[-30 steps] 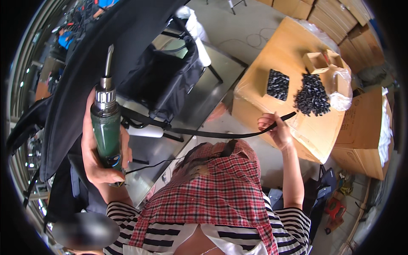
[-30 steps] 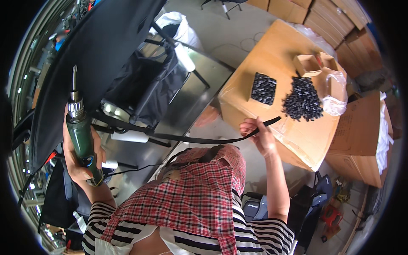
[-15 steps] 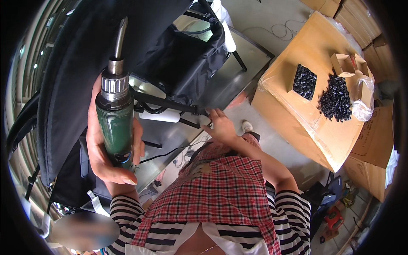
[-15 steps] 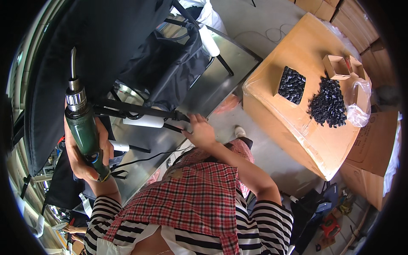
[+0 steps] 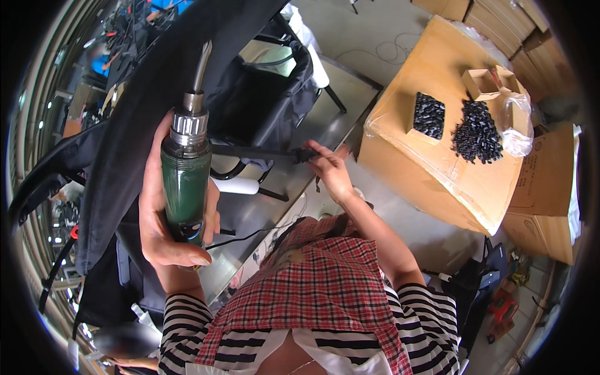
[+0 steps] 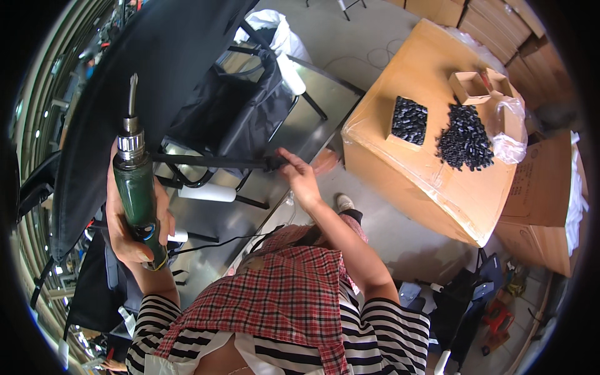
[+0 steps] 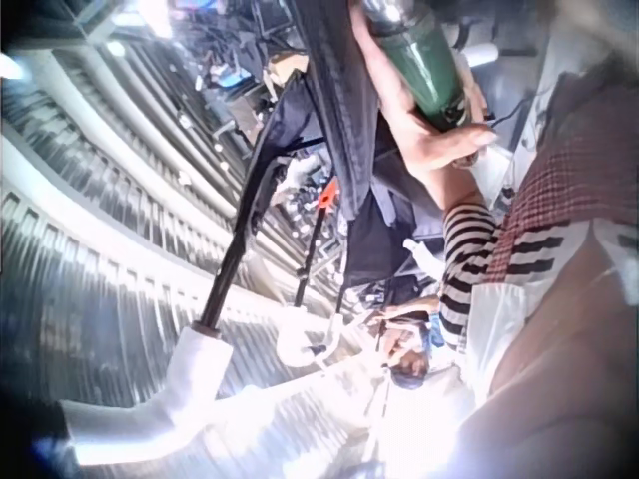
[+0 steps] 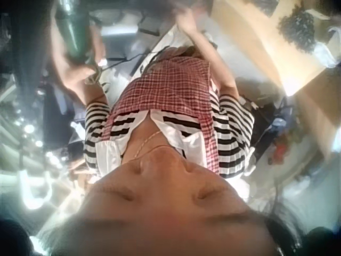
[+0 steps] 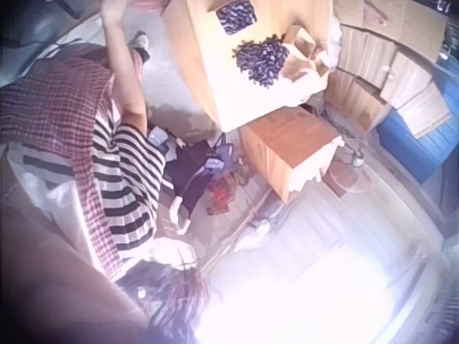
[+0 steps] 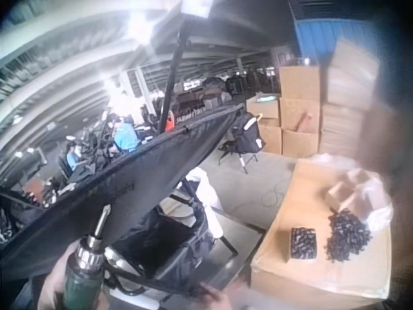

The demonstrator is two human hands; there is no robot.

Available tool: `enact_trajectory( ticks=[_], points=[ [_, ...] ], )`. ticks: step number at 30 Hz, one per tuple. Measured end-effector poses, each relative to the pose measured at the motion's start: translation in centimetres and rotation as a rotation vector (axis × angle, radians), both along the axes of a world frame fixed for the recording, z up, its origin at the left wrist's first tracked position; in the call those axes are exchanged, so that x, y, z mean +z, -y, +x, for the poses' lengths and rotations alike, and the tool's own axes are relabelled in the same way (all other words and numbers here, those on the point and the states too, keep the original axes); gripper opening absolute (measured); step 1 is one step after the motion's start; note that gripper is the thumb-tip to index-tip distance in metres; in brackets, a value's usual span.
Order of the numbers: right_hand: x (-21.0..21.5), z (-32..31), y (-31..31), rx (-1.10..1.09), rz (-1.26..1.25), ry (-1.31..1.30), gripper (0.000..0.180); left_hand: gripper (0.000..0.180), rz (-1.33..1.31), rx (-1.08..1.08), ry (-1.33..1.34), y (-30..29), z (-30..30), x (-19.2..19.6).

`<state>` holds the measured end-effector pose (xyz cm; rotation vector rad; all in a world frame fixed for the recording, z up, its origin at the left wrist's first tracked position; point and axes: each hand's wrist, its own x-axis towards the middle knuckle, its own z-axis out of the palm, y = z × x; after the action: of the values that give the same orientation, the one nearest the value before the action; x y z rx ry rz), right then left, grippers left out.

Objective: The person uses a power drill to attach black fabric seat covers to metal chair frames. They repeatedly pick up fasteners, align the fabric, and drive screws into the frame, then move the assembled chair aside and pull a new frame into position.

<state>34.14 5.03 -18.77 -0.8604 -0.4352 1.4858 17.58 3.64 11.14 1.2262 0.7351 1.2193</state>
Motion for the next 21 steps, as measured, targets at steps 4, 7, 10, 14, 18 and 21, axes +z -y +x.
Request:
enact_trajectory(
  ticks=[4, 7, 10, 14, 18, 21],
  points=[
    [4.4, 5.0, 1.5, -0.414, 0.135, -0.23, 0.031, 0.138, -0.051, -0.041, -0.112, -0.1, -0.4, 0.4],
    [6.9, 10.5, 2.5, -0.8, 0.278, -0.218, 0.03, 0.137, -0.021, -0.106, -0.111, -0.6, -1.0, 0.0],
    [8.7, 16.9, 5.4, -0.97, 0.28, -0.195, 0.036, 0.137, -0.006, -0.139, -0.123, -0.7, -1.4, -0.3],
    [10.0, 24.4, 7.3, -1.194, 0.336, -0.182, 0.034, 0.138, 0.004, -0.173, -0.13, -1.0, -1.4, -0.4],
    [10.3, 32.5, 9.4, -1.337, 0.418, -0.215, 0.032, 0.139, 0.032, -0.199, -0.176, -1.5, -1.7, -0.4],
    [9.8, 38.1, 11.0, -1.467, 0.369, -0.102, 0.029, 0.139, 0.031, -0.215, -0.15, -1.6, -1.8, -0.5]
  ],
)
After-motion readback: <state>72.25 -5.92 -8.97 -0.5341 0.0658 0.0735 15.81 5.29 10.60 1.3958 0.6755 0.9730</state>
